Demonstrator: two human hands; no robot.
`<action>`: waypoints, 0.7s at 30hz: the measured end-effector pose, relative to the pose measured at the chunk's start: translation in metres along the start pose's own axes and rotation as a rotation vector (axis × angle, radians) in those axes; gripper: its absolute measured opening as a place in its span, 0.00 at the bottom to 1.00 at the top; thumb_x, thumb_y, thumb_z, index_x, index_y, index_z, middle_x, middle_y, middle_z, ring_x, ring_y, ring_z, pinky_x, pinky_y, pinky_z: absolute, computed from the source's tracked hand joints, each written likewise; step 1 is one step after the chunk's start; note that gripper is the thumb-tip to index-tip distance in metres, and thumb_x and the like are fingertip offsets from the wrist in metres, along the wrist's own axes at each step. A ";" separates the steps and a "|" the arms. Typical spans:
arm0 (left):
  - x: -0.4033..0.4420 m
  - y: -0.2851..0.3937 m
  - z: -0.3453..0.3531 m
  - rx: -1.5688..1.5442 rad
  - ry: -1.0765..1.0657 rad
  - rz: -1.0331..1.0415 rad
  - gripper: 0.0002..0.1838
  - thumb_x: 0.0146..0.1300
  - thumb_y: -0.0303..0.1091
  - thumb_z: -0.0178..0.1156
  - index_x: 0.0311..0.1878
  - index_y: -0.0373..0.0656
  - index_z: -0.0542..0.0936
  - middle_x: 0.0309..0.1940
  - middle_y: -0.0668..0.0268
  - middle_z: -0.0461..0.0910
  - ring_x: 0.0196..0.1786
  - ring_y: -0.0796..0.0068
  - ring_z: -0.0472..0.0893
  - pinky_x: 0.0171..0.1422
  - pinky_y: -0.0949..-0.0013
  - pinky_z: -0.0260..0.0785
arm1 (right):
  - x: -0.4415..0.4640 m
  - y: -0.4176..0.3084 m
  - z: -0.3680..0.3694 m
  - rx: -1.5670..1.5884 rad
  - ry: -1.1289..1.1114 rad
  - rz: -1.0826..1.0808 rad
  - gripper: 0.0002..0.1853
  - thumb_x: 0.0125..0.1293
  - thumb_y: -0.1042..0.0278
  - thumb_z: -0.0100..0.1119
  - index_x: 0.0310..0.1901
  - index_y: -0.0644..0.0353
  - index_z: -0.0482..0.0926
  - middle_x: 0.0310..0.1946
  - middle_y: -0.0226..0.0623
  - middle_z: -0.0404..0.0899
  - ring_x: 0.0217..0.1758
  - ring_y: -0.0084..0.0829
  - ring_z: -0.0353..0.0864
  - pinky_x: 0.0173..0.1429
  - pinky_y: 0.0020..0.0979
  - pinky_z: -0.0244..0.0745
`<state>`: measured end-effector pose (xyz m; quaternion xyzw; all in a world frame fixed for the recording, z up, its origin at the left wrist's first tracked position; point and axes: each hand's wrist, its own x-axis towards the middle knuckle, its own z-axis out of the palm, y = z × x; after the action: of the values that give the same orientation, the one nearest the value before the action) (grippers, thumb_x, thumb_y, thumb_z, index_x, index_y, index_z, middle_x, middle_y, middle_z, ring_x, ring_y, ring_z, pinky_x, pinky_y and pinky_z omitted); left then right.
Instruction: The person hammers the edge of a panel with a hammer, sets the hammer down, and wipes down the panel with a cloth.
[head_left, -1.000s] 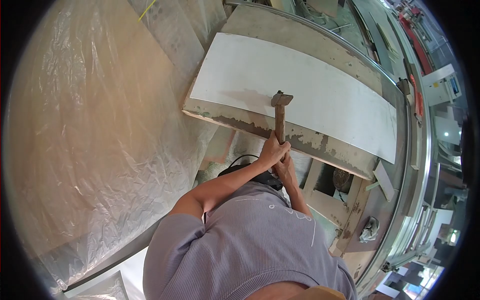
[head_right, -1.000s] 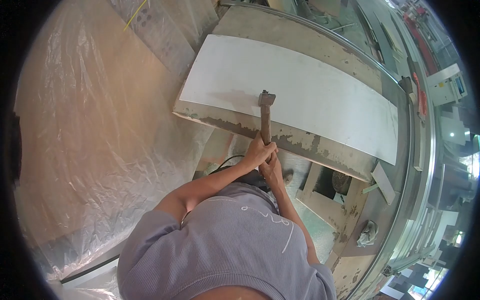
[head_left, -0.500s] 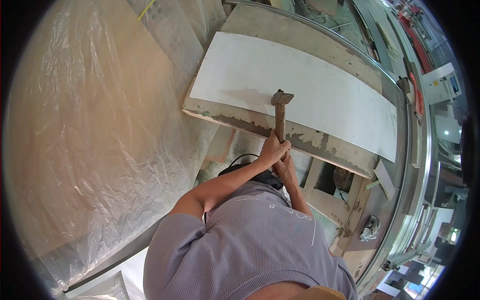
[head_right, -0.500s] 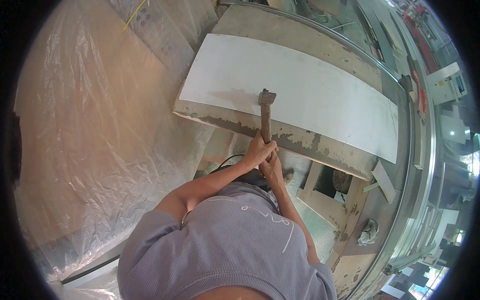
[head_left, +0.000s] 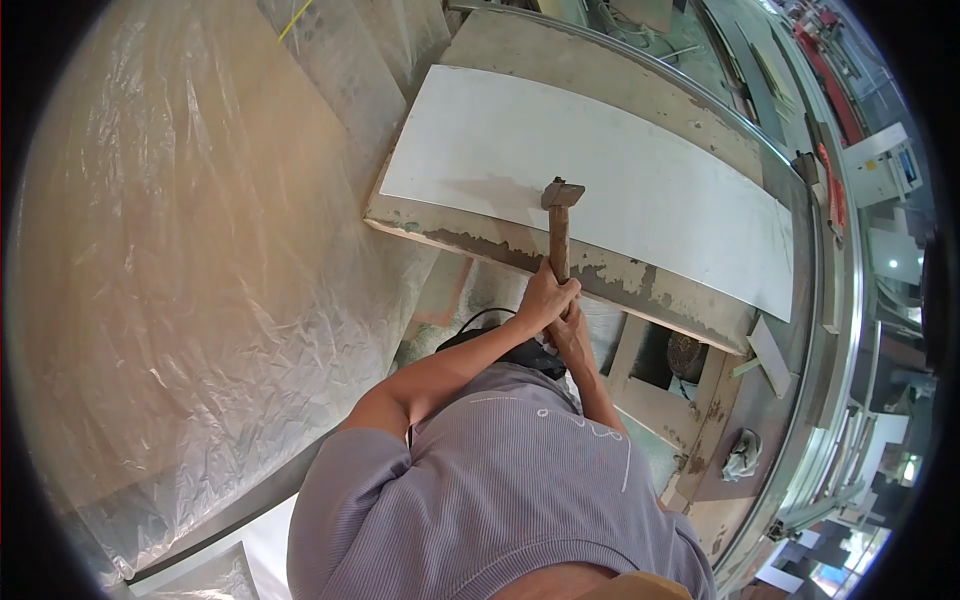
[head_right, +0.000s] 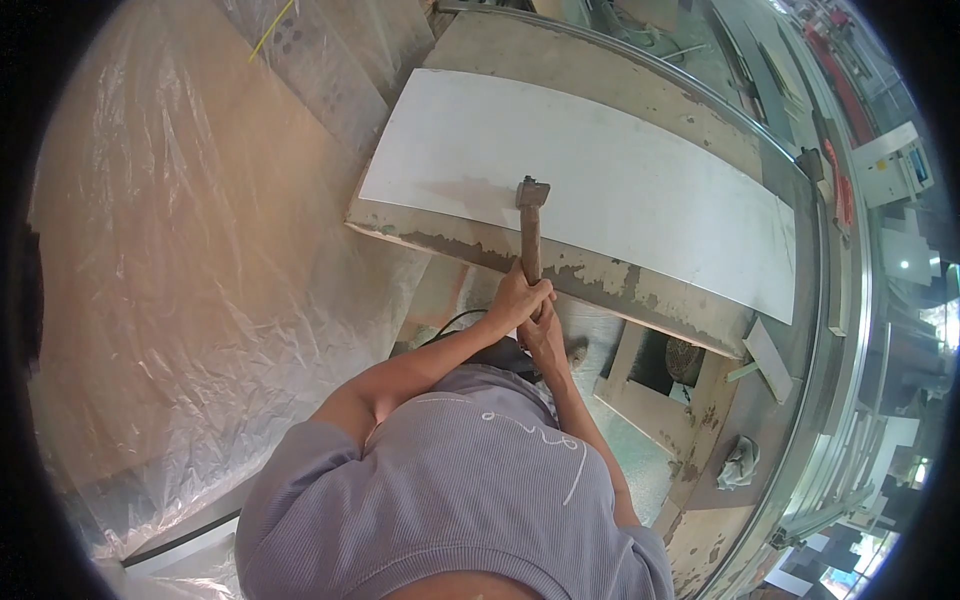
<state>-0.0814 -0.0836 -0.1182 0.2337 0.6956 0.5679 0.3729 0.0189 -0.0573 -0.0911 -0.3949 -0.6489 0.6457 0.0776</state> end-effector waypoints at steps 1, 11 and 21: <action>0.000 0.001 0.000 0.010 0.003 -0.005 0.20 0.56 0.33 0.56 0.47 0.29 0.65 0.25 0.58 0.81 0.29 0.69 0.83 0.38 0.68 0.74 | 0.000 -0.001 0.000 0.013 0.003 0.003 0.18 0.60 0.59 0.56 0.43 0.64 0.66 0.18 0.29 0.69 0.17 0.19 0.67 0.21 0.24 0.61; 0.000 0.002 0.000 -0.047 0.005 -0.010 0.21 0.54 0.37 0.57 0.44 0.30 0.66 0.24 0.55 0.81 0.31 0.59 0.83 0.39 0.64 0.74 | 0.003 0.003 -0.001 -0.019 0.002 0.016 0.18 0.60 0.58 0.55 0.43 0.64 0.67 0.18 0.30 0.70 0.16 0.20 0.68 0.20 0.24 0.61; 0.000 0.035 -0.017 -0.171 -0.019 -0.034 0.14 0.58 0.30 0.53 0.41 0.31 0.65 0.26 0.56 0.79 0.27 0.70 0.81 0.33 0.70 0.73 | -0.010 -0.049 0.006 0.008 -0.016 -0.012 0.19 0.58 0.54 0.56 0.39 0.62 0.66 0.17 0.28 0.68 0.16 0.19 0.67 0.20 0.24 0.61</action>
<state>-0.0983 -0.0854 -0.0836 0.1944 0.6449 0.6165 0.4076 0.0015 -0.0611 -0.0444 -0.3856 -0.6491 0.6510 0.0780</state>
